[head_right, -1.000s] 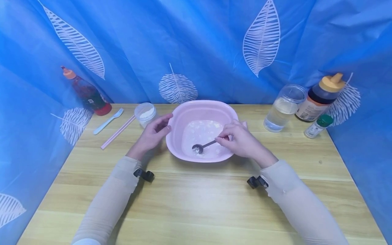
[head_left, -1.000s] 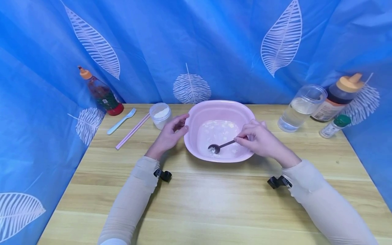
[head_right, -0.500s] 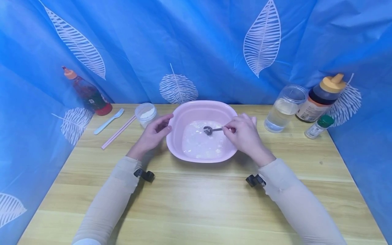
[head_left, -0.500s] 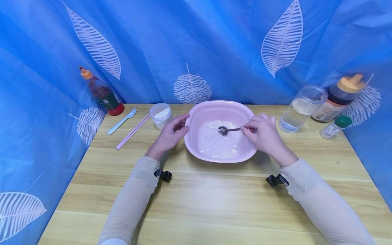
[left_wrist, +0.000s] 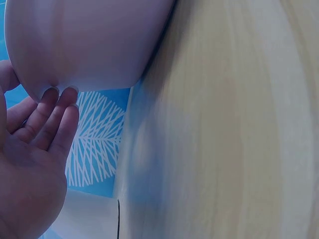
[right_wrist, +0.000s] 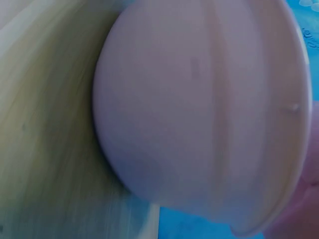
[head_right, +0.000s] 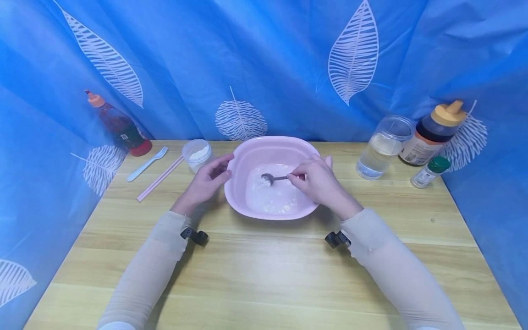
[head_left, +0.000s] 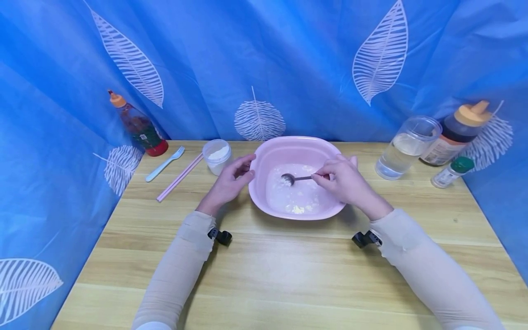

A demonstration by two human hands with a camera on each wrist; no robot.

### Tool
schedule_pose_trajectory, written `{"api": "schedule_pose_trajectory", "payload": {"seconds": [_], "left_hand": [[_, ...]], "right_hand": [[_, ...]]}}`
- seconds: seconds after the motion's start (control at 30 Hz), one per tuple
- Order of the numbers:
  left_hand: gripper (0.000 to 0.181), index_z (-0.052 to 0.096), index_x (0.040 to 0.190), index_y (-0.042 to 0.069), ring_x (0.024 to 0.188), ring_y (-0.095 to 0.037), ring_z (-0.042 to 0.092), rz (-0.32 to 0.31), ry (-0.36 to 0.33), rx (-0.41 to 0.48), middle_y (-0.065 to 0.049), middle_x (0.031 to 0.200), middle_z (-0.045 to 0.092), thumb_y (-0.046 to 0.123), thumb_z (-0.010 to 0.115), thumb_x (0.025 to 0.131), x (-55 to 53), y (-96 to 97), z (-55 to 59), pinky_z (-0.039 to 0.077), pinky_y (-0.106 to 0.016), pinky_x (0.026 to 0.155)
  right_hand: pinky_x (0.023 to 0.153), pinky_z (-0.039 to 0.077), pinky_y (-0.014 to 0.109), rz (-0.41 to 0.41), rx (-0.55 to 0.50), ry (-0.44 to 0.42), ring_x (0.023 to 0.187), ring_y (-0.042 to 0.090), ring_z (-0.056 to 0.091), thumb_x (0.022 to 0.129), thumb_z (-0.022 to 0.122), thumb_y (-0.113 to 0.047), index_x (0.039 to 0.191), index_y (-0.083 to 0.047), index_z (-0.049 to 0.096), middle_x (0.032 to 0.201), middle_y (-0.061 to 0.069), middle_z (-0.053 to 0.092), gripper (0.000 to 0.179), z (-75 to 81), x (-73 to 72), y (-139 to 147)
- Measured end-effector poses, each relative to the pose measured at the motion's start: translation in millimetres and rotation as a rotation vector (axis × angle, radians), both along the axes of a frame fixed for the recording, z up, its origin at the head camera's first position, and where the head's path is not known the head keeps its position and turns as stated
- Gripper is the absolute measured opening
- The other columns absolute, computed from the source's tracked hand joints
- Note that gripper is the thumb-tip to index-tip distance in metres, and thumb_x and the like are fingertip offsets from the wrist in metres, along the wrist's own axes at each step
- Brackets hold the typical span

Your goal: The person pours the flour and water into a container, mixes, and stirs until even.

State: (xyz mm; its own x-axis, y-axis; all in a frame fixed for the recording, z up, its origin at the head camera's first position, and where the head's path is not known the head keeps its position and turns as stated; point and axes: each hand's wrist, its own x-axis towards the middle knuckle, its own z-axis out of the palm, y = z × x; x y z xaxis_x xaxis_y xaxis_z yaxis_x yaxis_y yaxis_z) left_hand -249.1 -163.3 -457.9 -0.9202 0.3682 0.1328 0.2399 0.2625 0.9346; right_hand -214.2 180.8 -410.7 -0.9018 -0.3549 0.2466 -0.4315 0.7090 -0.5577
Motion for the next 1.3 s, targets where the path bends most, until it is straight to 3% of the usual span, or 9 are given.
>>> {"api": "schedule_pose_trajectory", "payload": {"seconds": [0.27,0.43,0.53,0.77,0.93,1.13,1.3], "left_hand": [[0.054,0.05,0.159,0.002,0.128,-0.036,0.06,0.002,0.002,-0.002,-0.022,0.143,0.062,0.014,0.062,0.107,0.7,0.4,0.1,0.048,-0.05,0.116],[0.054,0.05,0.159,0.002,0.129,-0.037,0.06,0.002,0.005,-0.002,-0.022,0.142,0.063,0.014,0.061,0.107,0.2,0.1,-1.0,0.048,-0.052,0.116],[0.054,0.05,0.158,0.001,0.128,-0.037,0.06,0.002,0.011,0.001,-0.023,0.141,0.063,0.013,0.061,0.107,0.1,-0.2,-1.2,0.048,-0.051,0.116],[0.054,0.051,0.158,0.002,0.129,-0.037,0.06,0.0,0.002,0.01,-0.023,0.141,0.063,0.012,0.062,0.107,-0.2,-0.1,-1.0,0.048,-0.051,0.116],[0.054,0.051,0.158,0.002,0.129,-0.037,0.061,-0.002,0.006,0.006,-0.023,0.141,0.063,0.012,0.062,0.107,-0.9,0.3,-0.4,0.048,-0.051,0.116],[0.055,0.05,0.159,0.001,0.128,-0.036,0.061,-0.001,0.005,-0.003,-0.023,0.141,0.063,0.013,0.062,0.107,-0.3,0.1,1.1,0.049,-0.049,0.116],[0.055,0.05,0.159,0.001,0.127,-0.036,0.061,-0.002,0.006,-0.001,-0.023,0.141,0.063,0.013,0.062,0.107,-0.3,-0.3,0.6,0.049,-0.048,0.116]], "right_hand": [[0.1,0.025,0.052,0.14,0.007,-0.125,0.094,0.021,0.051,0.097,0.08,-0.014,0.093,-0.011,0.086,0.079,-0.005,0.068,0.008,10.0,11.0,7.1],[0.093,0.031,0.04,0.173,0.034,-0.12,0.093,0.018,0.052,0.098,0.08,-0.016,0.09,-0.017,0.084,0.083,-0.007,0.068,0.008,15.9,15.7,23.9],[0.09,0.028,0.041,0.138,0.057,-0.06,0.092,0.017,0.053,0.096,0.081,-0.016,0.089,-0.018,0.084,0.082,-0.008,0.07,0.008,17.3,15.9,32.2],[0.083,0.024,0.042,-0.062,0.087,0.139,0.085,0.023,0.053,0.093,0.08,-0.011,0.084,-0.009,0.08,0.073,0.0,0.063,0.009,13.3,11.5,36.2],[0.084,0.025,0.044,-0.108,0.068,0.141,0.086,0.026,0.051,0.094,0.079,-0.012,0.086,-0.006,0.082,0.074,0.003,0.064,0.01,3.9,4.3,26.9],[0.09,0.026,0.049,-0.031,0.064,0.051,0.09,0.026,0.055,0.096,0.079,-0.014,0.095,-0.007,0.084,0.081,0.003,0.074,0.009,2.0,-2.1,6.3],[0.101,0.027,0.055,0.12,0.042,-0.027,0.092,0.023,0.057,0.097,0.079,-0.013,0.094,-0.009,0.085,0.08,-0.001,0.072,0.007,4.8,0.5,-5.8]]}}
